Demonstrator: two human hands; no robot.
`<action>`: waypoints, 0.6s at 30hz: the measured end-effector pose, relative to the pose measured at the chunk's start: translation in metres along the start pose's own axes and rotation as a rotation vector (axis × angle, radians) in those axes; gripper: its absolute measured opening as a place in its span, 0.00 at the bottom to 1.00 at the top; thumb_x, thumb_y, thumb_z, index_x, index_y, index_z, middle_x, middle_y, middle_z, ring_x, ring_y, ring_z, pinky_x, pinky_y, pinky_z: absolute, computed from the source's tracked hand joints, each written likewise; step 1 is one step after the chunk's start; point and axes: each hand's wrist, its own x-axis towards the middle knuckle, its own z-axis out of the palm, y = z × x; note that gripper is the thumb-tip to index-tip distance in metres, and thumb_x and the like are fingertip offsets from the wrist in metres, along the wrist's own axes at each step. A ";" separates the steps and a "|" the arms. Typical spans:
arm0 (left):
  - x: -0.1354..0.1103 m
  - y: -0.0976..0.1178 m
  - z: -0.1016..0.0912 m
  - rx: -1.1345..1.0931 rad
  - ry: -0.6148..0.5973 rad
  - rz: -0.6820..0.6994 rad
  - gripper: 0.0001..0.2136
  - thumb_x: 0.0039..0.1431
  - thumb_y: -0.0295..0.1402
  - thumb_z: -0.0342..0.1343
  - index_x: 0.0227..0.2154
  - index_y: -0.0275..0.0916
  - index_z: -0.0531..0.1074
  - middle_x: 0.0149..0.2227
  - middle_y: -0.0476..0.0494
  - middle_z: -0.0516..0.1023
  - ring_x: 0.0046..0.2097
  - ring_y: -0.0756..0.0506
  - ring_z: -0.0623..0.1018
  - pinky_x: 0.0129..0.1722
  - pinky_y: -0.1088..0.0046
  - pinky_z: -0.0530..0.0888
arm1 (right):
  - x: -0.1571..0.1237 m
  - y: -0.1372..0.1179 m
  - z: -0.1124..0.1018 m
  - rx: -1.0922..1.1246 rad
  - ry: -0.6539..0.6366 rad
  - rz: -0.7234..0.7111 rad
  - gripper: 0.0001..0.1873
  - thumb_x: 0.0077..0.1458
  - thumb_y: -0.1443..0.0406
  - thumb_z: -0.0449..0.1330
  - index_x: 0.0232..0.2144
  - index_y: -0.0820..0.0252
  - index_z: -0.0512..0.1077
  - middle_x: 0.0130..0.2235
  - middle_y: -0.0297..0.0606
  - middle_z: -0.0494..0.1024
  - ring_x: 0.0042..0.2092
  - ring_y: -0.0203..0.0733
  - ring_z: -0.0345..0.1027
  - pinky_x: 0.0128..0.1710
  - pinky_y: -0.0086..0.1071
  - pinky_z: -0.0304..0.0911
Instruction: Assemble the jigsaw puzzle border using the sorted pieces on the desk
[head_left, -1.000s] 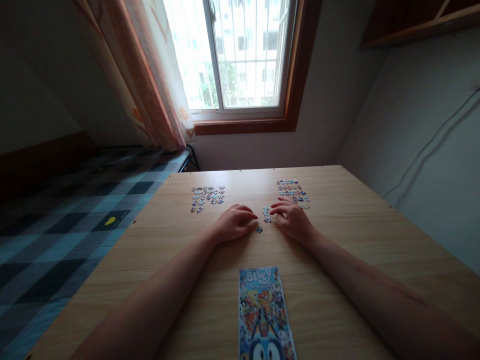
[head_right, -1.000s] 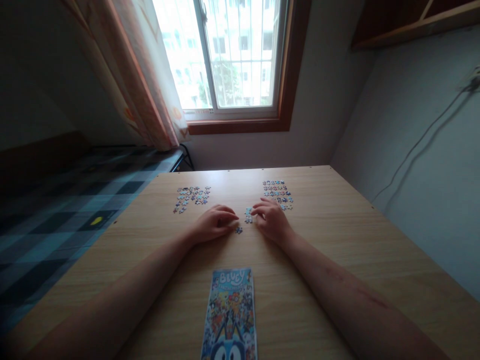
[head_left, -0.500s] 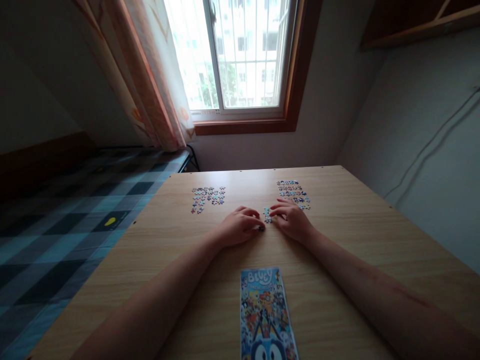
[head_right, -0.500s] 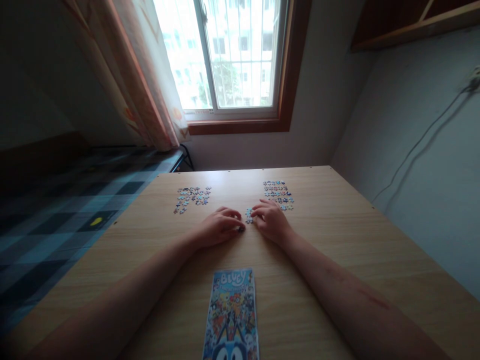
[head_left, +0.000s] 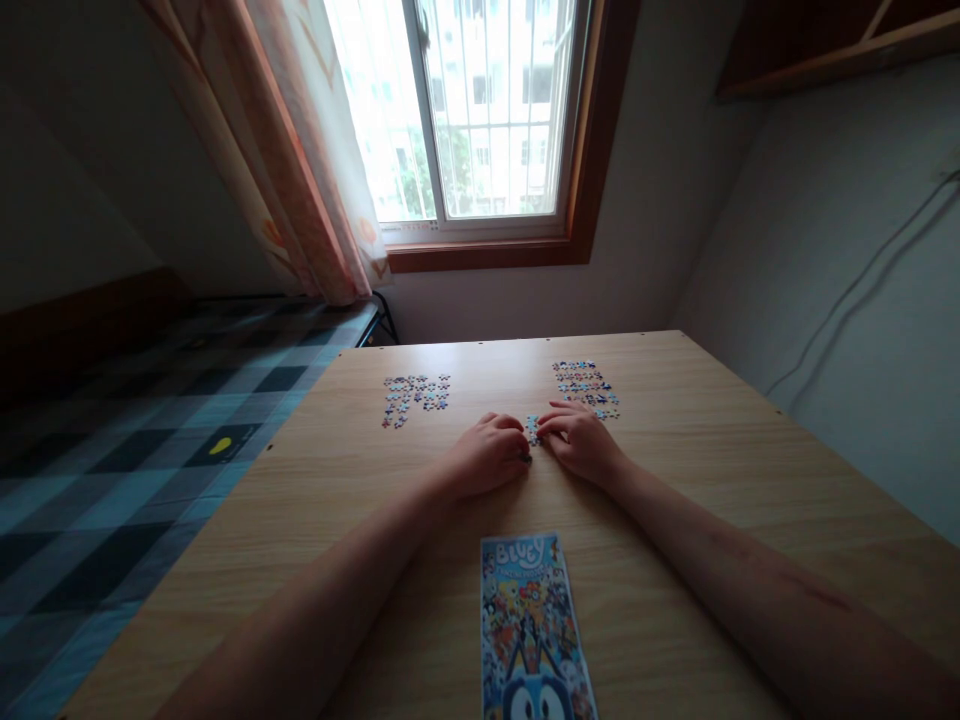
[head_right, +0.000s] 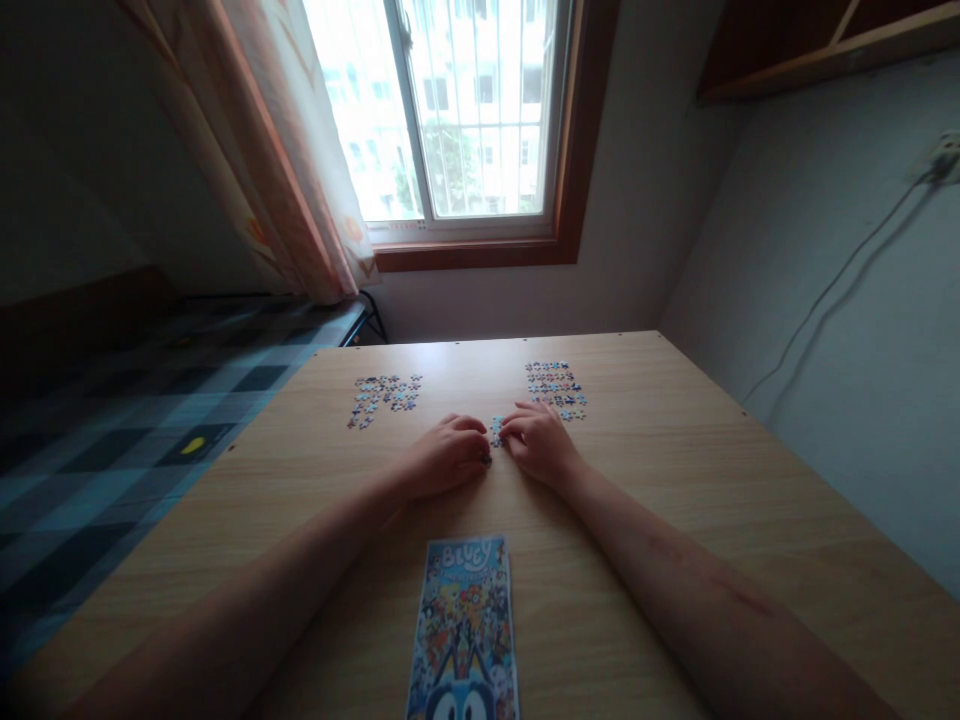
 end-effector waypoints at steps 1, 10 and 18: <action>0.000 0.002 0.002 0.010 0.016 0.005 0.09 0.52 0.28 0.63 0.38 0.41 0.77 0.47 0.42 0.76 0.51 0.40 0.73 0.56 0.61 0.69 | 0.000 0.000 0.000 -0.004 -0.006 -0.003 0.12 0.54 0.70 0.59 0.30 0.50 0.81 0.40 0.33 0.83 0.56 0.50 0.69 0.63 0.55 0.55; 0.009 0.005 0.020 0.068 0.160 -0.063 0.08 0.56 0.33 0.63 0.39 0.39 0.76 0.51 0.39 0.74 0.52 0.39 0.72 0.56 0.58 0.71 | 0.001 -0.004 -0.001 -0.005 -0.022 0.009 0.13 0.53 0.71 0.58 0.31 0.50 0.81 0.40 0.31 0.83 0.56 0.50 0.69 0.64 0.55 0.53; 0.009 -0.001 0.025 0.053 0.182 -0.054 0.08 0.58 0.32 0.60 0.41 0.40 0.77 0.48 0.41 0.78 0.49 0.40 0.75 0.53 0.59 0.73 | 0.001 -0.005 -0.002 -0.005 -0.038 0.018 0.15 0.53 0.72 0.58 0.32 0.49 0.81 0.40 0.31 0.83 0.56 0.50 0.70 0.65 0.56 0.50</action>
